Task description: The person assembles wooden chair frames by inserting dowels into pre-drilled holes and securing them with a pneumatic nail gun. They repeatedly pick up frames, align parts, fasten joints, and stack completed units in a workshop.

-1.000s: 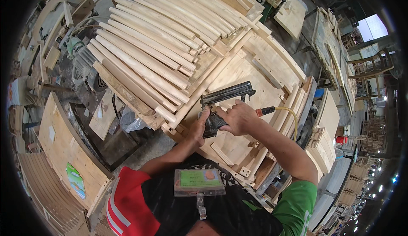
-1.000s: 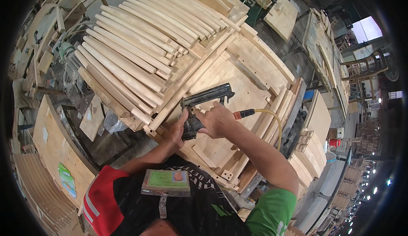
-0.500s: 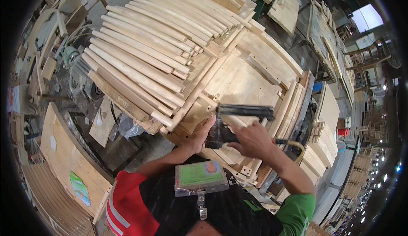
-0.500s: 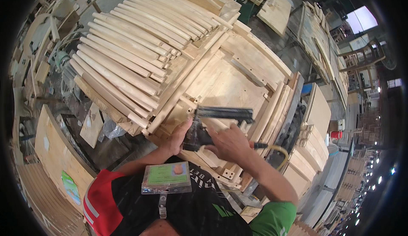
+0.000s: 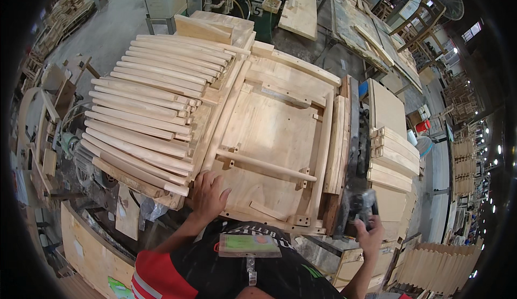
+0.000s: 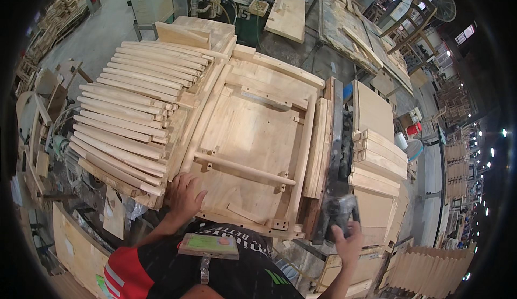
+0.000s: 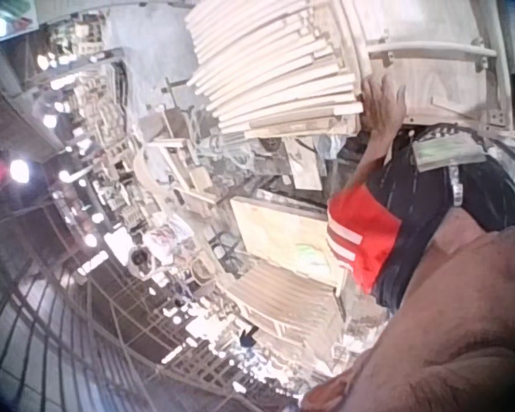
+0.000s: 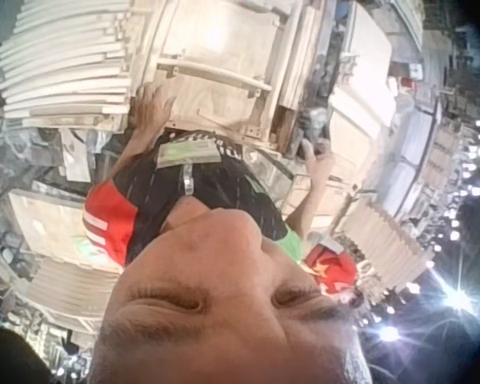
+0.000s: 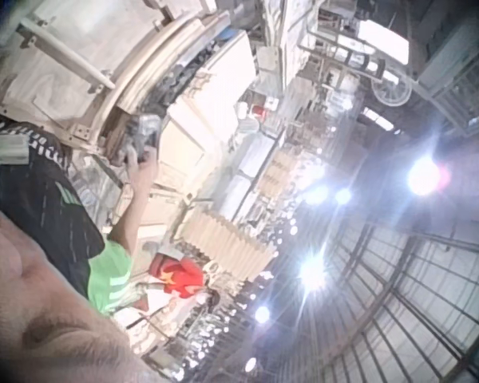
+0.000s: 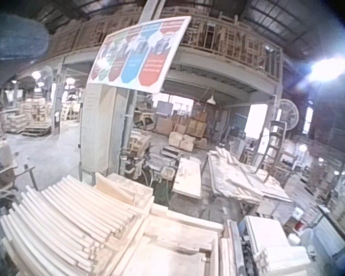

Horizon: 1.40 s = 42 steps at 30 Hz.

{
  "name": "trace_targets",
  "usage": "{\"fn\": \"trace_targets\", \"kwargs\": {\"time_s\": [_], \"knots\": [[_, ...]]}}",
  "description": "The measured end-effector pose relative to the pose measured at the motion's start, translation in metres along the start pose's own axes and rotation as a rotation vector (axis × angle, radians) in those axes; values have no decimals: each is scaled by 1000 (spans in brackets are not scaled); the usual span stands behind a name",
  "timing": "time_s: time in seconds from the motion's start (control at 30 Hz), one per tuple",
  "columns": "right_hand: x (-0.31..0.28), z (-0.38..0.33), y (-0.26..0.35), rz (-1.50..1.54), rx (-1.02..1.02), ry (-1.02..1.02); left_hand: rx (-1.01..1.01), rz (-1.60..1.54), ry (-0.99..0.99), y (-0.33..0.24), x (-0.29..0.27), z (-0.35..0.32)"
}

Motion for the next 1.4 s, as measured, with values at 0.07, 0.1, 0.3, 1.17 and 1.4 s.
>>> {"fn": "trace_targets", "kwargs": {"time_s": [0.07,0.1,0.3,1.17,1.4], "knots": [[-17,5,-30,-112,14,-137,17,24,-22,-1,-2,-3],[-24,10,-52,-163,52,-182,14,14,-17,-1,-3,-4],[-42,34,-121,-400,-7,-341,-8,-10,10,-1,-1,-11],[115,35,-23,742,83,298,-274,261,173,-17,2,-16],[55,1,-37,736,-114,105,-240,-92,280,-20,0,-6]]}}
Point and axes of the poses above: each hand's wrist, its own z-axis towards the middle knuckle, its own x-axis out of the palm, y = z × x, the point moved 1 cm from there along z, towards the middle knuckle, and after that the axes turned 15 degrees about z, right-handed, at the moved point
